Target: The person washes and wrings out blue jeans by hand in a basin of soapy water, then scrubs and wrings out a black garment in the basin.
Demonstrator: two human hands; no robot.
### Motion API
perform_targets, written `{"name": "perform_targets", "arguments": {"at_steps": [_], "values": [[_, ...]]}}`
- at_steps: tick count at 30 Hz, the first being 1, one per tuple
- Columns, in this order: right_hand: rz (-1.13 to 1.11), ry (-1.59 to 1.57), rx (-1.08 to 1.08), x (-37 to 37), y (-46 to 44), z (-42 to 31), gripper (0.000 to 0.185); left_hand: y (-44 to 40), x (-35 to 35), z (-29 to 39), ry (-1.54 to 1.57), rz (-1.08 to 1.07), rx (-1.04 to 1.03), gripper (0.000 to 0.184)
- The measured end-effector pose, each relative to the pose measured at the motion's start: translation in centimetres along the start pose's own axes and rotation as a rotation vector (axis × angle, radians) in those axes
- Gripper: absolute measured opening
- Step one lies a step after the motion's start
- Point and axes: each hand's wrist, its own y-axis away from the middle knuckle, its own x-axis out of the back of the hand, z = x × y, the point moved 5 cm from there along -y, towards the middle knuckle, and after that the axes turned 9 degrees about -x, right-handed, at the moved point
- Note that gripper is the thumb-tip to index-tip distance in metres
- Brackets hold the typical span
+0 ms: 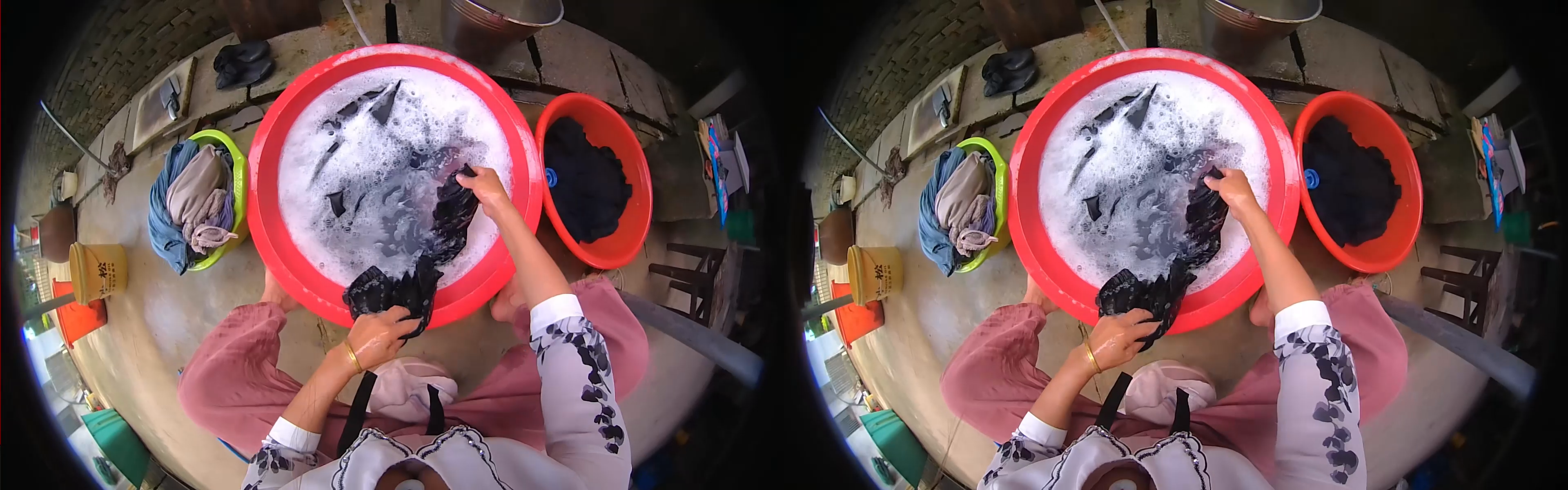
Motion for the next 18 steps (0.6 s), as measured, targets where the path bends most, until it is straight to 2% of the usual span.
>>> {"name": "perform_targets", "arguments": {"at_steps": [3, 8, 12, 13, 14, 16, 18], "values": [[-0.066, -0.197, 0.127, 1.2, 5.1, -9.0, 0.015, -1.3, 0.3, -0.7, -0.112, 0.015, 0.002, 0.039], [-0.15, -0.312, 0.384, 0.8, 14.5, -22.9, 0.013, -3.9, -0.1, -2.5, -0.221, 0.21, 0.054, 0.042], [-0.245, -0.347, 0.577, 0.6, 21.2, -30.2, 0.016, -5.6, -0.9, -2.3, -0.268, 0.184, 0.023, 0.051], [-0.234, -0.352, 0.609, 0.2, 22.9, -31.0, 0.016, -5.9, -1.8, -4.4, -0.029, 0.225, 0.004, 0.053], [-0.223, -0.359, 0.639, -0.5, 24.2, -31.2, 0.016, -6.2, -1.1, -4.1, -0.036, 0.229, -0.001, 0.053], [-0.313, -0.364, 0.625, -2.8, 25.1, -29.1, 0.017, -6.1, 0.1, -5.6, 1.287, 0.602, 0.349, 0.058], [-0.361, -0.373, 0.533, -5.6, 24.4, -23.8, 0.015, -6.2, 0.9, -5.9, 1.782, 0.824, 0.223, 0.068]]}}
